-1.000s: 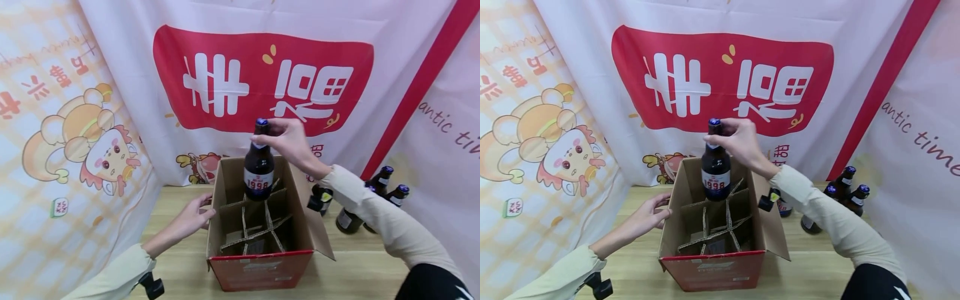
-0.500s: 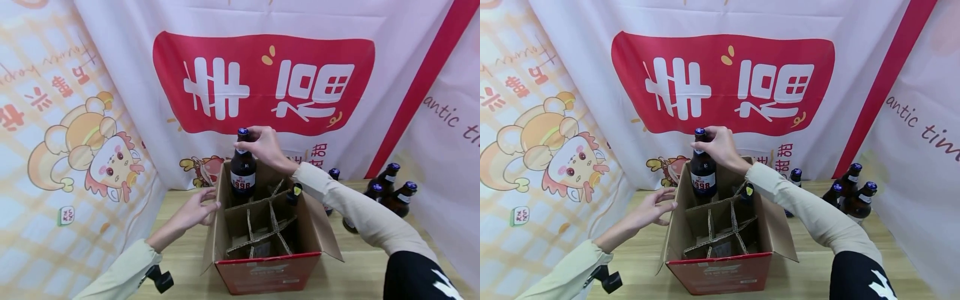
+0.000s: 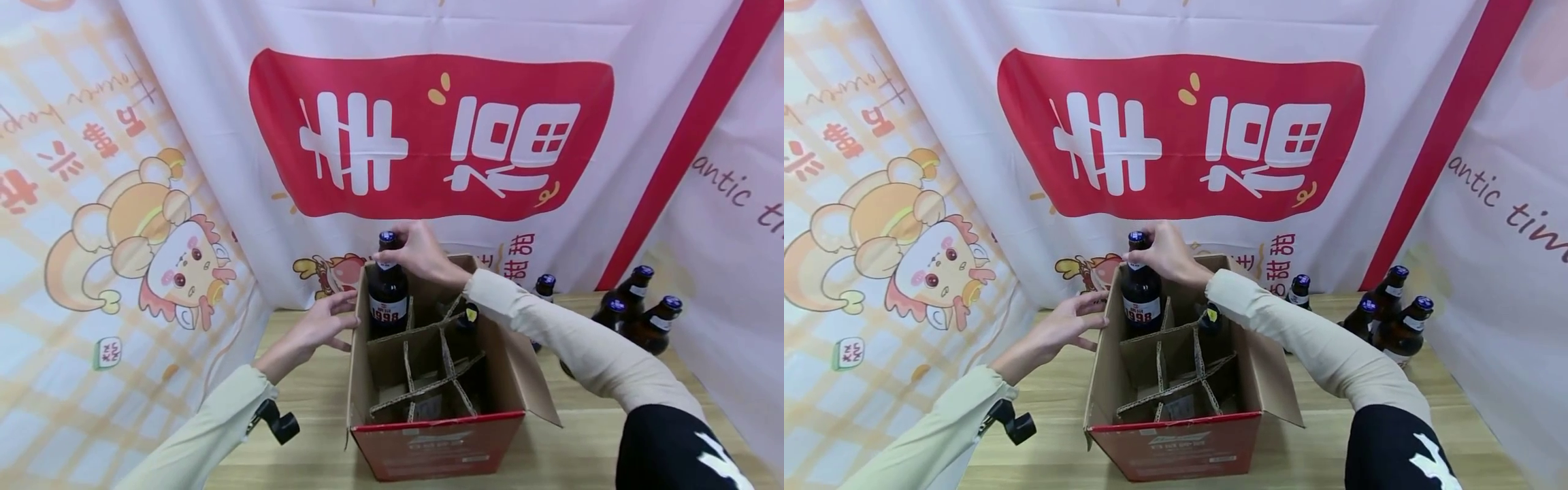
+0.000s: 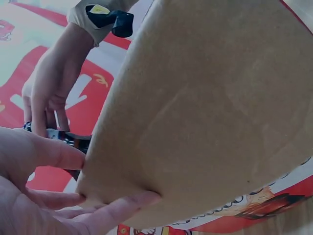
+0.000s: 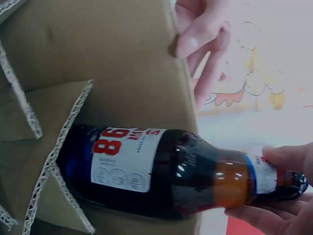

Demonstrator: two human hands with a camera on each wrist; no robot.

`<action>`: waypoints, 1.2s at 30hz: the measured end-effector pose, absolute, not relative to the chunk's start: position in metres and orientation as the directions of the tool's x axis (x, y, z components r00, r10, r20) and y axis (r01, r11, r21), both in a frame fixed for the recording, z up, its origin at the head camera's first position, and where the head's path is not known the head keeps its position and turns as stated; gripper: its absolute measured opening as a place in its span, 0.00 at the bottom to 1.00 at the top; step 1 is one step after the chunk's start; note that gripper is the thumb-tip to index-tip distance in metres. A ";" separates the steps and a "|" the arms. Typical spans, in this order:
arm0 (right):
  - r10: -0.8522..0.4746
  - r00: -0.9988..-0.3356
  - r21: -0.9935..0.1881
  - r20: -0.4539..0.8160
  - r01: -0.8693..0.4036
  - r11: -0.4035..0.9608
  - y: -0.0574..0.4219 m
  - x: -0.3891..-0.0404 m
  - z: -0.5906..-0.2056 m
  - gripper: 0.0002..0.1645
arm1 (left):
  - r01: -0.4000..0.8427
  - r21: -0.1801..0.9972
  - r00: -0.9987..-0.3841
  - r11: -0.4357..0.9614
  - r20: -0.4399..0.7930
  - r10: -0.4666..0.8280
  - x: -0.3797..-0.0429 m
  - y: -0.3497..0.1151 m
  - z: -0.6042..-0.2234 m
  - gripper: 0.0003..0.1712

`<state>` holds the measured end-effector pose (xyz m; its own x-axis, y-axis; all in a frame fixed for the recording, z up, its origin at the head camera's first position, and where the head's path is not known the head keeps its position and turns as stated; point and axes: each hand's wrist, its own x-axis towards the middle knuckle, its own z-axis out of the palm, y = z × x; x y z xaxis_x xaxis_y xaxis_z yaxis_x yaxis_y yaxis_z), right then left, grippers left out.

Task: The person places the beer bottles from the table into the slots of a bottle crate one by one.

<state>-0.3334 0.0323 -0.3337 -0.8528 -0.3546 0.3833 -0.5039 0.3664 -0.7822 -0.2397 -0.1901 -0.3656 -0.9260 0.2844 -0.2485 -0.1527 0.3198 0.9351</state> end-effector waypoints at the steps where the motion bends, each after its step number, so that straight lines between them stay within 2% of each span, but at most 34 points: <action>1: -0.367 -0.855 -0.777 0.367 -0.498 0.384 0.033 -0.333 -0.335 0.13 | -0.153 0.938 -0.926 0.310 -0.246 0.286 -0.240 -0.190 -0.367 0.41; 8: -0.504 -0.834 -0.675 0.227 -0.507 0.535 0.025 -0.334 -0.351 0.15 | -0.160 0.956 -0.932 0.246 -0.228 0.280 -0.241 -0.190 -0.376 0.41; 13: -0.598 -0.788 -0.586 0.143 -0.554 0.590 0.020 -0.339 -0.366 0.26 | -0.150 0.958 -0.930 0.244 -0.221 0.294 -0.244 -0.190 -0.378 0.40; 16: -0.627 -0.774 -0.533 0.092 -0.570 0.625 0.017 -0.341 -0.376 0.29 | -0.144 0.960 -0.933 0.239 -0.213 0.291 -0.245 -0.188 -0.378 0.41; 20: -0.656 -0.755 -0.503 0.012 -0.571 0.649 0.012 -0.343 -0.387 0.26 | -0.141 0.961 -0.934 0.236 -0.208 0.289 -0.244 -0.189 -0.378 0.41; 28: -0.730 -0.674 -0.472 -0.114 -0.610 0.636 0.008 -0.343 -0.378 0.08 | -0.129 0.955 -0.930 0.268 -0.210 0.301 -0.245 -0.190 -0.373 0.41; 36: -0.710 -0.704 -0.558 -0.012 -0.585 0.589 0.046 -0.343 -0.338 0.06 | -0.100 0.949 -0.925 0.299 -0.199 0.324 -0.248 -0.192 -0.379 0.41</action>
